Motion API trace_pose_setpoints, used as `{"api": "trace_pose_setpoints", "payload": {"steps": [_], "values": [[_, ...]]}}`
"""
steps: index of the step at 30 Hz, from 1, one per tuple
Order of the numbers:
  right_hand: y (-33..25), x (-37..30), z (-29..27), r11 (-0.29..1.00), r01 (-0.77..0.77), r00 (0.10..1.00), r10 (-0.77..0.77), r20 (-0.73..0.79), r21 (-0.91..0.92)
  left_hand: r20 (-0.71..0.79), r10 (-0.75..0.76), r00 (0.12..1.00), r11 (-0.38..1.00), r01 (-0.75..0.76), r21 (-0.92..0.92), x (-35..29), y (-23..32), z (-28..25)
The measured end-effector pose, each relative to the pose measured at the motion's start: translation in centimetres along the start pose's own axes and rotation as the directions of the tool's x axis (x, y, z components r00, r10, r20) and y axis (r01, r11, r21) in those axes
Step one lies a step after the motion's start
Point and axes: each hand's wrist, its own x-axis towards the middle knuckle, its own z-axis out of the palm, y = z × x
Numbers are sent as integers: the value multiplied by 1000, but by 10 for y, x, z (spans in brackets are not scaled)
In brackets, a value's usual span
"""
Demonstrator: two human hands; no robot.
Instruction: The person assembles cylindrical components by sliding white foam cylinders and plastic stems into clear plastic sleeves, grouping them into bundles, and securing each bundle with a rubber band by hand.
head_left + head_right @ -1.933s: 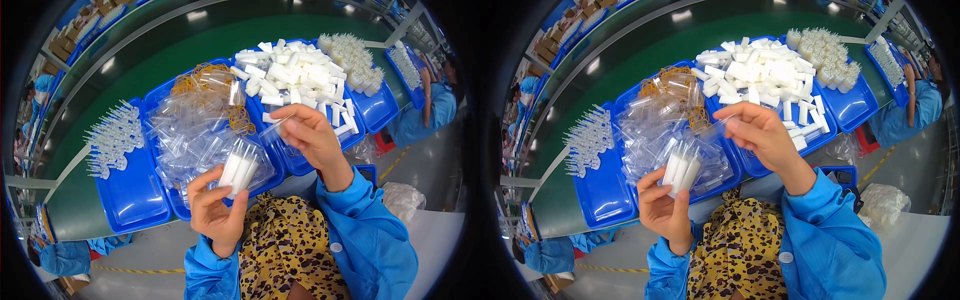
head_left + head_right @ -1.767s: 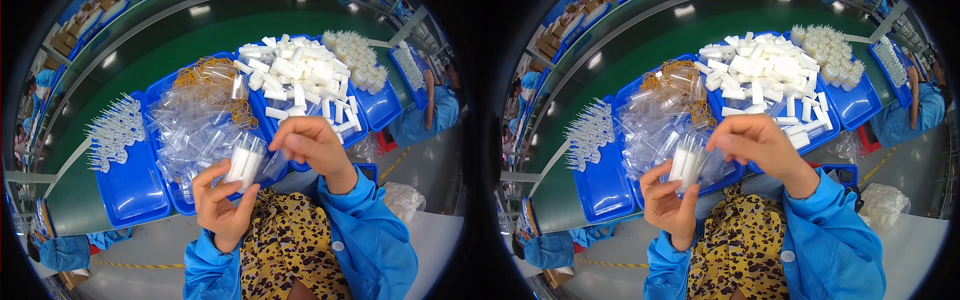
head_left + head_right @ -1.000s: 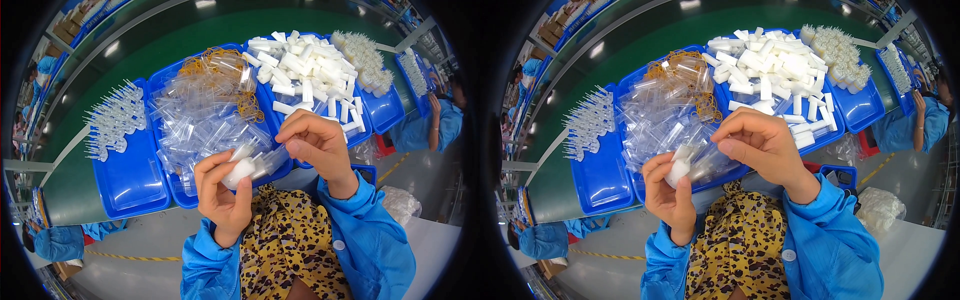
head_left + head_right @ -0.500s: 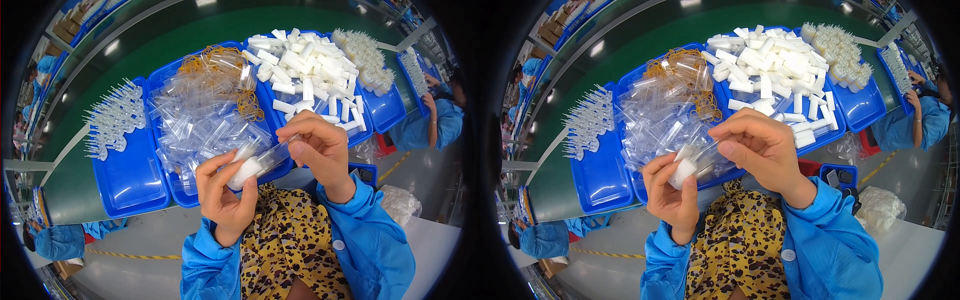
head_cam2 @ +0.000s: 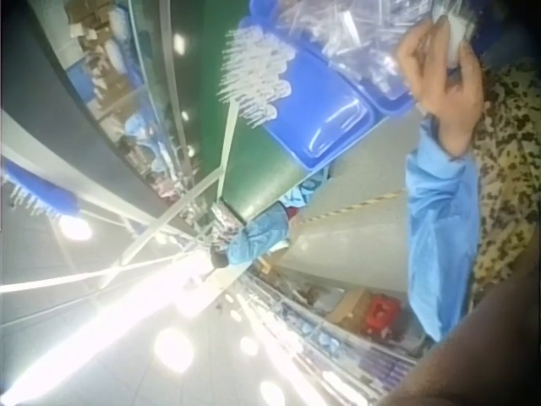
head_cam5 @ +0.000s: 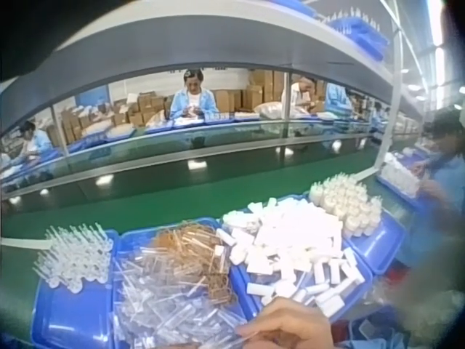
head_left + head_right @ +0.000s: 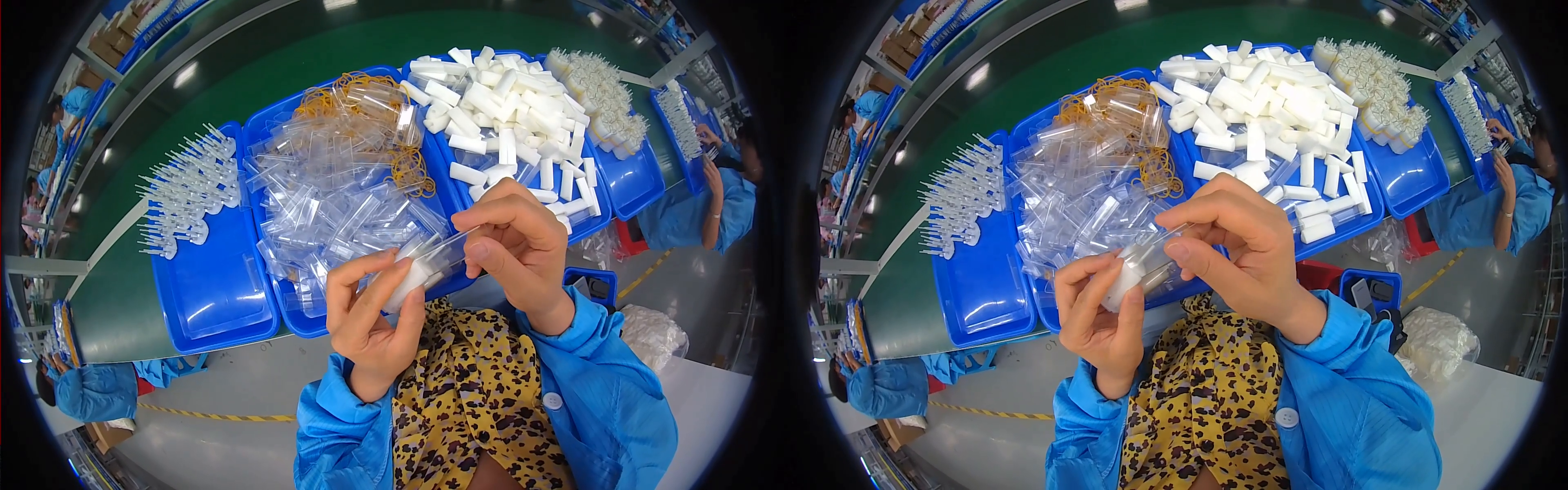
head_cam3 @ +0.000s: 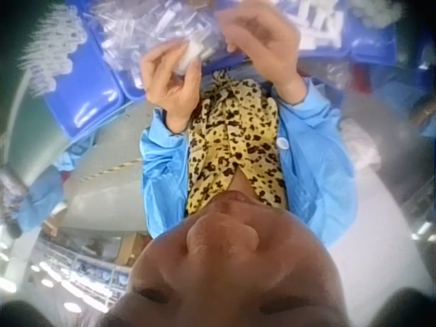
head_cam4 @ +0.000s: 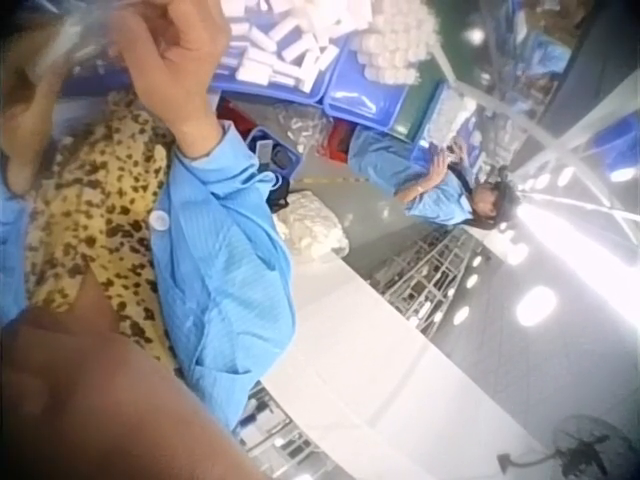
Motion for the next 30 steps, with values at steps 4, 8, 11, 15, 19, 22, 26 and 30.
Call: {"api": "trace_pose_setpoints", "payload": {"steps": [4, 8, 11, 15, 19, 22, 26, 30], "values": [[0, 3, -4, 998, -49, 998, 48, 40, 47, 32, 68, 997, 998, -69, 17, 1, -2, -1], [6, 3, -3, 974, -213, 977, 210, 42, 77, 29, 99, 995, 989, -102, 106, 1, -1, 1], [4, -2, 9, 984, -177, 977, 175, -121, -4, 65, 78, 995, 983, -87, 159, 4, 1, 3], [14, -1, 9, 990, -127, 983, 134, -124, 59, 94, 86, 992, 984, -99, 148, -2, 0, 8], [13, -5, 16, 939, 13, 999, -1, 35, -343, 24, 250, 968, 945, -249, 212, -5, -12, 14], [15, 0, 12, 898, 23, 999, 0, 53, -440, 72, 296, 953, 910, -304, 281, -8, -17, 15], [16, 1, 6, 914, -3, 992, 56, 117, -406, 51, 318, 947, 917, -321, 238, -9, -19, 17], [14, 0, 8, 794, 183, 982, -171, 76, -579, 109, 343, 933, 895, -360, 263, -7, -18, 14]]}}
